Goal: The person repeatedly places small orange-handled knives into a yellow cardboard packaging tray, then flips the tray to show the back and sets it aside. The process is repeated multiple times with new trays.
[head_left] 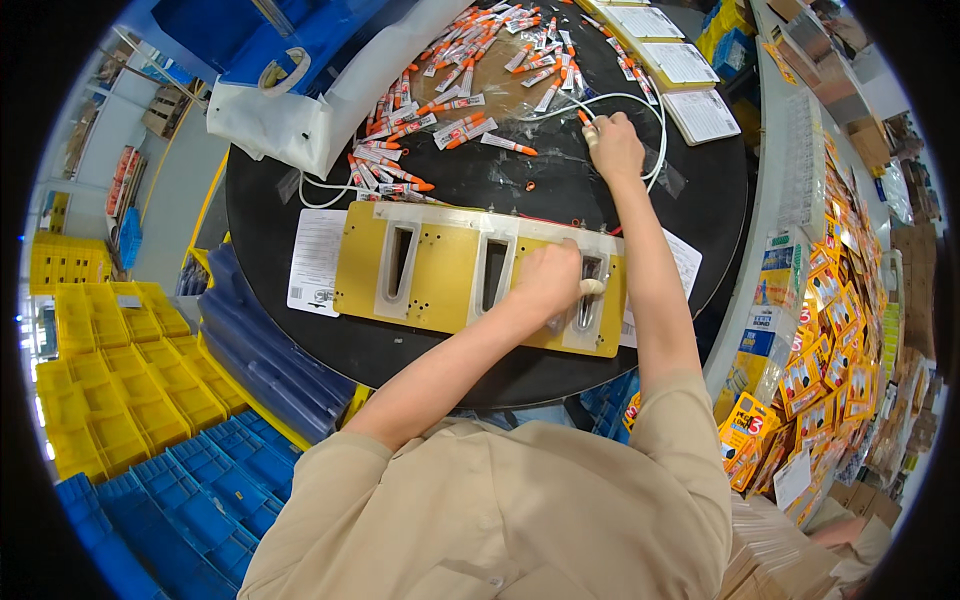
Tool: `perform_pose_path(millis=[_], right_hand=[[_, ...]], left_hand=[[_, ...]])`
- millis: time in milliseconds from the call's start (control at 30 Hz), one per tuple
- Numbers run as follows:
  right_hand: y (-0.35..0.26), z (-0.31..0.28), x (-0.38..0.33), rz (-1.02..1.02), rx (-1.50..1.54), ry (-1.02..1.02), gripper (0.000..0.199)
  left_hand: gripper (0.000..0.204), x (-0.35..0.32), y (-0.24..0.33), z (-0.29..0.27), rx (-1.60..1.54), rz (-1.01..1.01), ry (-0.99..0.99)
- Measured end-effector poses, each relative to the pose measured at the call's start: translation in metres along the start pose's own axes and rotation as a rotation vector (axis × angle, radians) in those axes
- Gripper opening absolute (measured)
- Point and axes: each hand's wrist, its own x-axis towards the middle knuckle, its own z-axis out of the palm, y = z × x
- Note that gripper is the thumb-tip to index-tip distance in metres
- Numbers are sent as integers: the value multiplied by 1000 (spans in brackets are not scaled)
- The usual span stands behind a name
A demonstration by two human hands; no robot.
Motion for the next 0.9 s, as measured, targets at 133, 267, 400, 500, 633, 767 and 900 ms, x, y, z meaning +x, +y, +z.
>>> perform_pose_path(millis=[133, 267, 400, 500, 633, 767, 900], right_hand=[[-12, 11, 20, 43, -105, -72, 15], [-26, -43, -8, -3, 445, -8, 19], [-42, -114, -113, -270, 566, -66, 24], [-54, -135, -185, -433, 436, -126, 28], [-65, -141, -214, -353, 134, -204, 27], [-87, -130, -168, -204, 247, -187, 29], [-115, -59, -91, -86, 456, -79, 18]], left_hand=[[60, -19, -22, -17, -149, 26, 42], [36, -39, -58, -37, -526, 54, 23], [38, -36, -80, -52, -198, 2, 78], [45, -36, -86, -60, 58, -47, 129], [53, -45, -94, -68, 136, -65, 158], [43, -64, -118, -78, -223, -19, 156], [29, -82, -150, -95, -392, -45, 297]])
